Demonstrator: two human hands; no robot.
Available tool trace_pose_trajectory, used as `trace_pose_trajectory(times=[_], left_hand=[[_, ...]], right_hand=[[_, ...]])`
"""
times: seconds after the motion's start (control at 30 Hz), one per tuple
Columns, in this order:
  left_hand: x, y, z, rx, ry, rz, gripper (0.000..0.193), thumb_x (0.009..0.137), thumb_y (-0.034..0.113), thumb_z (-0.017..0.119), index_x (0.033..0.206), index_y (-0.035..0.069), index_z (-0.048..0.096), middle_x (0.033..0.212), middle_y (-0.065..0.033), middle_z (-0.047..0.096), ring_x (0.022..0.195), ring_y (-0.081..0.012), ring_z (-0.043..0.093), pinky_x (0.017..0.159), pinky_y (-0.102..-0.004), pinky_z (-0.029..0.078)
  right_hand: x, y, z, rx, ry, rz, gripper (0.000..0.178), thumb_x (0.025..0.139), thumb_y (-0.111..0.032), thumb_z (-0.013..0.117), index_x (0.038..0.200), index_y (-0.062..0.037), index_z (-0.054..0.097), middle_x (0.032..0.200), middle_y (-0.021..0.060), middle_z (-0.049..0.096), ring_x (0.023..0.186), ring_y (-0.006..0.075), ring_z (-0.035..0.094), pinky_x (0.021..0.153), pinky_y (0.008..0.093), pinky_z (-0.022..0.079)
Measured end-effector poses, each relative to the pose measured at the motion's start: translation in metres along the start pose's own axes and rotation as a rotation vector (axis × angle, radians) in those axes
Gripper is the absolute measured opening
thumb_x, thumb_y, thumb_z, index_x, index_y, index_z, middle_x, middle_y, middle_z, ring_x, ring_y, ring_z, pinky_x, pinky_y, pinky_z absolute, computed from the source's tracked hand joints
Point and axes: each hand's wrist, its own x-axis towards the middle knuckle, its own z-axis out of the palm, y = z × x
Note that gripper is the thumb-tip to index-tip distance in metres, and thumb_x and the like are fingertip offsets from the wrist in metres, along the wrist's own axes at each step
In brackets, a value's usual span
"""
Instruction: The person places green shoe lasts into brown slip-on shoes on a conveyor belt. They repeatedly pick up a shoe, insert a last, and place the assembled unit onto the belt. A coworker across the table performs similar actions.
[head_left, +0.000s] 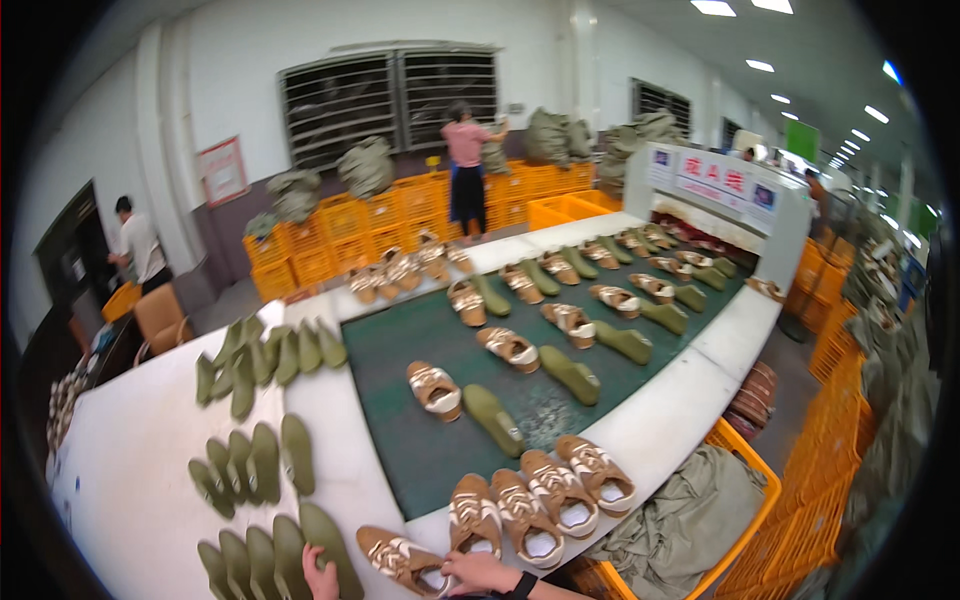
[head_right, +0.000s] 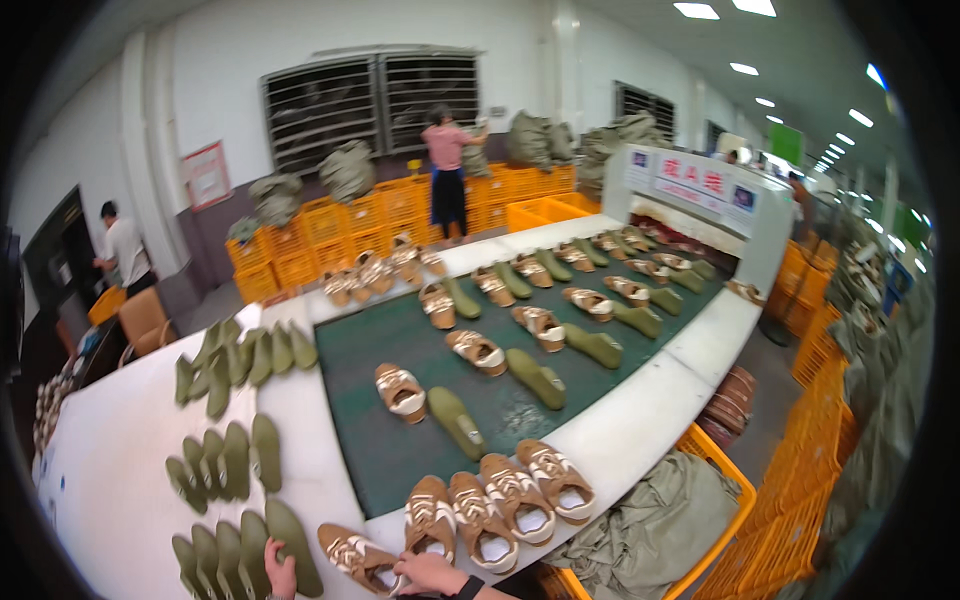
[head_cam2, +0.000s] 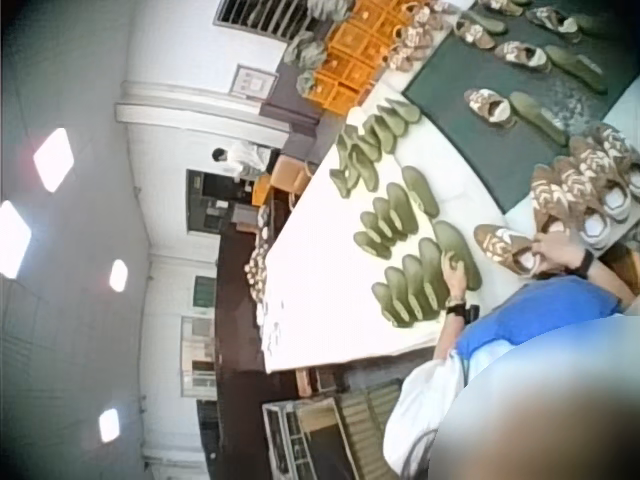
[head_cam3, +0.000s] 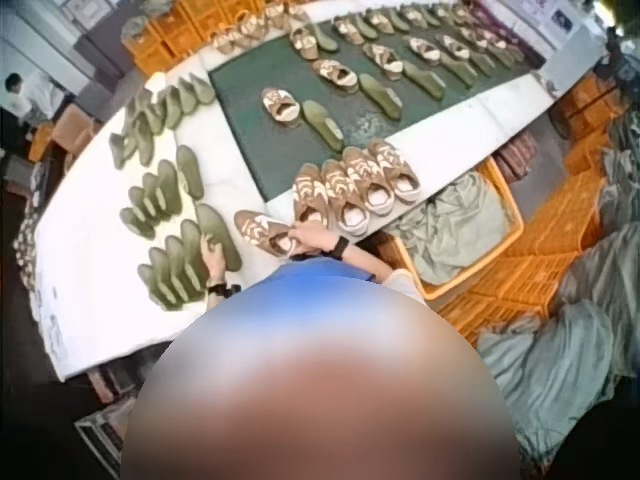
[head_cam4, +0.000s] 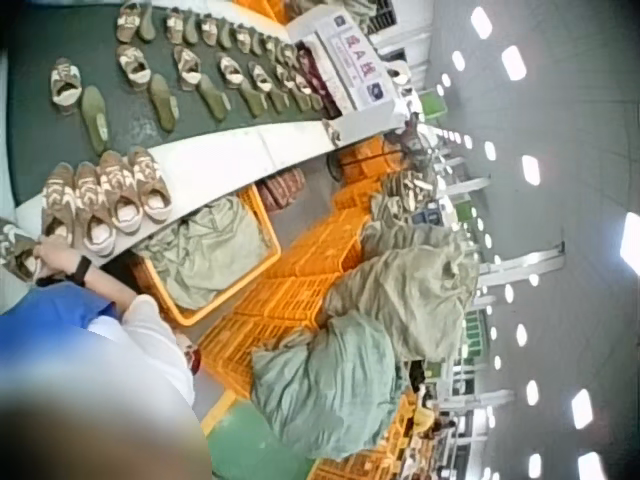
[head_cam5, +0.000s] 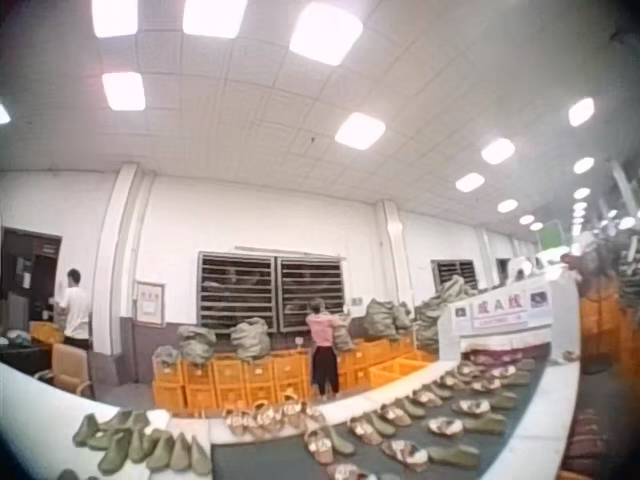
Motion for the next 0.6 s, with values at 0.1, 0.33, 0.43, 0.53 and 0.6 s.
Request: trace_pose_trajectory(times=[0.1,0.33,0.43,0.53,0.6], left_hand=[[-0.003,0.0,0.002,0.034,-0.007,-0.035,0.032,0.069,0.003,0.056,0.101,0.002,0.057,0.135,-0.0217,0.044,0.126,-0.0343,0.042,0.106,-0.0365,0.03],[-0.006,0.013,0.001,0.021,-0.003,-0.075,0.032,0.07,0.003,0.057,0.102,0.004,0.058,0.136,-0.0212,0.043,0.125,-0.0345,0.042,0.106,-0.0367,0.031],[-0.007,0.016,0.002,0.016,-0.003,-0.08,0.032,0.07,0.003,0.057,0.101,0.004,0.058,0.136,-0.0209,0.043,0.125,-0.0341,0.042,0.106,-0.0362,0.031],[-0.007,0.016,0.003,-0.004,0.0,-0.095,0.032,0.069,0.002,0.056,0.101,0.004,0.058,0.136,-0.0208,0.043,0.125,-0.0341,0.042,0.106,-0.036,0.031],[-0.007,0.016,0.003,0.01,0.004,-0.101,0.032,0.069,0.002,0.056,0.101,0.004,0.058,0.136,-0.0207,0.043,0.125,-0.0341,0.043,0.106,-0.0359,0.031]], right_hand=[[0.004,-0.004,-0.014,0.085,-0.273,0.089,0.046,0.076,-0.046,0.067,0.107,-0.013,0.061,0.116,0.0078,0.055,0.088,0.0311,0.062,0.069,0.0401,0.052],[0.007,-0.01,-0.024,0.112,-0.294,0.127,0.044,0.074,-0.043,0.07,0.106,-0.014,0.062,0.12,0.0105,0.054,0.091,0.0335,0.062,0.075,0.042,0.051],[0.006,-0.009,-0.024,0.102,-0.304,0.123,0.044,0.074,-0.043,0.07,0.106,-0.0141,0.061,0.12,0.0108,0.054,0.091,0.0335,0.062,0.075,0.042,0.05],[0.004,-0.007,-0.023,0.053,-0.293,0.1,0.046,0.076,-0.048,0.067,0.109,-0.0169,0.061,0.12,0.0068,0.053,0.089,0.0316,0.063,0.072,0.0407,0.051],[0.003,-0.006,-0.021,0.06,-0.263,0.085,0.045,0.076,-0.047,0.067,0.109,-0.0166,0.061,0.12,0.0067,0.054,0.089,0.0313,0.063,0.071,0.0406,0.051]])
